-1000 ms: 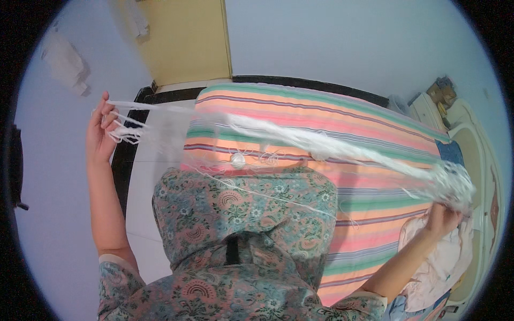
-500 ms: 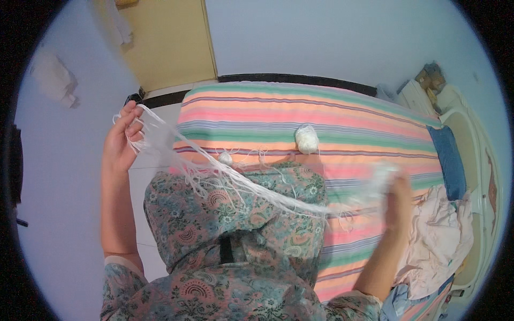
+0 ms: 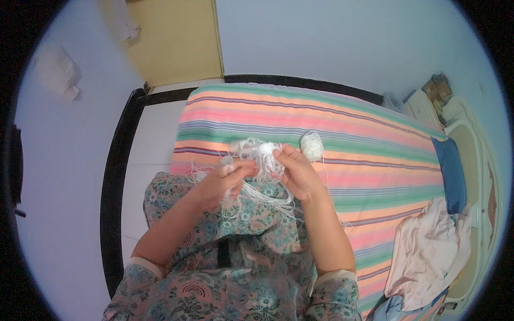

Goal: The person sits on a bed and untangles a long strand of white yarn by hand. They pull the yarn from a tangled mass, stretch it out, and then wind it into a neat ball.

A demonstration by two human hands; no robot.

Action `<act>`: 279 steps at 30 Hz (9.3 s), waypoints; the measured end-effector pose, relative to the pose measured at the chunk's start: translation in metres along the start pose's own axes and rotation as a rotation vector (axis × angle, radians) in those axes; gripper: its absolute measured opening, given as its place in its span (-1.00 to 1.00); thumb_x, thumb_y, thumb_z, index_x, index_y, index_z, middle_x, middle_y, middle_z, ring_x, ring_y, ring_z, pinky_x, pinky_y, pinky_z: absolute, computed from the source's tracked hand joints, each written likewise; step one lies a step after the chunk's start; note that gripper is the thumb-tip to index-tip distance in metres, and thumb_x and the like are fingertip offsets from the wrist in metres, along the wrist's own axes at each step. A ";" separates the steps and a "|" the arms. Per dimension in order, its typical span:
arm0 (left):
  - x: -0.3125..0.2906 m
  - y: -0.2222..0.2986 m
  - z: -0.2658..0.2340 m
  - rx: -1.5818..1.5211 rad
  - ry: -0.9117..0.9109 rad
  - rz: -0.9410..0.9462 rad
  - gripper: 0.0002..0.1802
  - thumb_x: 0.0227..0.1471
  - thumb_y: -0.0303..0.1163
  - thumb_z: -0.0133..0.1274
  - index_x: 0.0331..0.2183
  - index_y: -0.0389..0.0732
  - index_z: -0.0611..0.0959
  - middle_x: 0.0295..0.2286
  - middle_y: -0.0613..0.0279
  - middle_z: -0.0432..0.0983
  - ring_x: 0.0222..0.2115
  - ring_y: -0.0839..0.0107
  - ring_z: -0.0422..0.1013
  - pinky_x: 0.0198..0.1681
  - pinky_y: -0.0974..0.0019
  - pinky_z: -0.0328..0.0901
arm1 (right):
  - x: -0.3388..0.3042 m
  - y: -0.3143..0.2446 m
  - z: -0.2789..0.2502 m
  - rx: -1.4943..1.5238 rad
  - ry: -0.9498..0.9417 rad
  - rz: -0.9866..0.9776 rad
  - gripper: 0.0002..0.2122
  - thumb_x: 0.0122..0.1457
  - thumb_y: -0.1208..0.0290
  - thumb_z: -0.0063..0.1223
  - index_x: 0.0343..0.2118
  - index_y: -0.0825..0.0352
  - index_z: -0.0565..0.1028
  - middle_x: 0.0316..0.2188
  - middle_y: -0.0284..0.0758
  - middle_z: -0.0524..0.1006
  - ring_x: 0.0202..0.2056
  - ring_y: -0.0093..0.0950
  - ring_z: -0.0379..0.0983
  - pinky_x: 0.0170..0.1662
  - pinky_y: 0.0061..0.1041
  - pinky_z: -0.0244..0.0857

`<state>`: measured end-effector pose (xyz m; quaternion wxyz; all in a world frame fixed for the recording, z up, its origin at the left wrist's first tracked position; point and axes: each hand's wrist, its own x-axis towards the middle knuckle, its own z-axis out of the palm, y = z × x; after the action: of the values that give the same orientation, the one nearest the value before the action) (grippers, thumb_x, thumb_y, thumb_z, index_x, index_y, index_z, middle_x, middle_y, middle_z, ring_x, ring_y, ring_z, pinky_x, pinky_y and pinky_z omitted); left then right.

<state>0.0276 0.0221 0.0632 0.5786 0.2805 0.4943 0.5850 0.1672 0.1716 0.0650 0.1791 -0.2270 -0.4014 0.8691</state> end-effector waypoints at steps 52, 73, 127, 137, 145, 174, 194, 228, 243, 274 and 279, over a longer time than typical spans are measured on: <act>0.004 0.016 -0.023 -0.082 0.331 0.470 -0.86 0.03 -0.44 -0.11 -0.31 -0.22 0.34 -0.59 0.36 0.30 -0.67 0.63 0.20 -0.57 0.53 0.13 | -0.045 -0.022 0.031 -1.543 0.236 -0.306 -0.86 -0.03 0.41 0.08 -0.40 0.33 0.49 -0.46 -0.26 0.47 -0.52 -0.46 0.45 -0.47 -0.50 0.30; -0.021 0.012 -0.072 0.091 0.575 0.401 -0.85 -0.04 -0.54 -0.14 -0.34 -0.23 0.46 -0.64 0.40 0.28 -0.65 0.63 0.17 -0.56 0.58 0.10 | -0.004 0.016 0.042 -0.604 0.151 -0.459 -0.82 -0.01 0.50 0.08 -0.30 0.38 0.45 -0.49 -0.46 0.46 -0.44 -0.69 0.32 -0.37 -0.67 0.21; -0.028 0.020 -0.066 -0.566 0.181 0.270 -0.92 0.08 -0.38 -0.11 -0.42 -0.16 0.40 -0.76 0.49 0.12 -0.74 0.70 0.08 -0.67 0.62 0.09 | -0.006 0.011 0.033 -0.257 -0.090 -0.054 -0.74 0.13 0.41 -0.10 -0.12 0.36 0.32 -0.34 -0.27 0.47 -0.67 -0.74 0.15 -0.54 -0.75 0.15; -0.027 0.019 -0.071 -0.193 0.370 0.269 -0.81 0.05 -0.41 -0.09 -0.25 -0.24 0.42 -0.68 0.47 0.25 -0.70 0.72 0.13 -0.67 0.65 0.01 | 0.002 0.064 0.007 -1.753 -0.111 -0.422 -0.79 -0.07 0.39 0.10 -0.34 0.31 0.44 -0.43 -0.30 0.48 -0.41 -0.30 0.42 -0.32 -0.41 0.28; -0.030 0.020 -0.088 -0.240 0.451 0.354 -0.78 0.08 -0.39 -0.14 -0.20 -0.22 0.40 -0.65 0.46 0.23 -0.66 0.71 0.15 -0.66 0.64 0.07 | 0.002 0.005 0.001 0.045 0.139 -0.130 -0.92 0.08 0.43 -0.06 -0.39 0.29 0.40 -0.72 -0.52 0.32 -0.60 -0.59 0.31 -0.42 -0.53 0.27; -0.045 0.044 -0.087 -0.066 0.421 0.343 -0.74 0.06 -0.42 -0.13 -0.18 -0.27 0.46 -0.42 0.21 0.50 -0.70 0.73 0.12 -0.64 0.68 0.05 | -0.024 -0.018 -0.001 -0.286 0.446 -0.399 -0.86 0.14 0.32 -0.08 -0.42 0.28 0.41 -0.62 -0.50 0.37 -0.69 -0.74 0.12 -0.59 -0.76 0.07; -0.077 0.087 -0.058 -0.076 0.444 0.493 -0.87 0.07 -0.40 -0.15 -0.31 -0.21 0.42 -0.51 0.31 0.34 -0.78 0.74 -0.02 -0.76 0.68 -0.07 | -0.002 0.026 0.015 -1.692 0.142 -0.545 -0.46 -0.14 0.37 0.18 -0.02 0.23 0.28 -0.02 -0.10 0.27 -0.08 -0.16 0.29 -0.06 -0.28 0.21; 0.075 -0.043 -0.057 1.089 0.058 0.293 -0.67 -0.04 -0.42 -0.06 -0.16 -0.24 0.43 -0.19 0.05 0.37 -0.13 0.20 0.30 -0.11 0.20 0.23 | -0.058 -0.121 -0.019 -0.067 0.211 -0.668 -0.76 0.23 0.37 -0.33 -0.14 0.39 0.30 -0.64 -0.49 0.13 -0.61 -0.66 0.01 -0.44 -0.66 0.07; 0.098 -0.086 -0.110 1.541 0.426 0.138 -0.37 -0.22 -0.35 0.06 -0.01 -0.09 0.32 -0.05 0.14 0.22 -0.04 0.14 0.19 0.00 0.04 0.12 | -0.131 -0.179 -0.180 -0.759 1.258 -0.691 -0.69 0.14 0.28 -0.20 -0.11 0.32 0.37 -0.32 -0.37 0.43 -0.42 -0.53 0.33 -0.42 -0.54 0.25; 0.027 0.041 -0.068 -0.194 -0.389 0.260 -0.20 -0.14 0.23 -0.06 -0.12 -0.32 0.37 -0.34 0.17 0.35 -0.57 0.55 0.31 -0.64 0.55 0.19 | 0.018 -0.055 -0.005 -1.655 0.535 -0.878 -0.66 -0.04 0.49 -0.01 -0.12 0.28 0.40 -0.10 -0.19 0.38 -0.09 -0.18 0.31 -0.06 -0.33 0.23; 0.001 0.029 -0.059 -0.276 -0.420 0.343 -0.13 -0.16 0.25 -0.05 -0.09 -0.38 0.34 -0.27 0.04 0.34 -0.56 0.51 0.34 -0.72 0.54 0.16 | 0.014 0.007 0.066 -0.663 -0.241 -0.308 -0.72 0.16 0.32 -0.12 -0.10 0.31 0.36 -0.30 -0.34 0.41 -0.25 -0.56 0.29 -0.23 -0.54 0.22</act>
<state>-0.0373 0.0122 0.0680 0.5934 0.3937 0.2251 0.6650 0.1194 0.1335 0.0943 0.1760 -0.1058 -0.7082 0.6754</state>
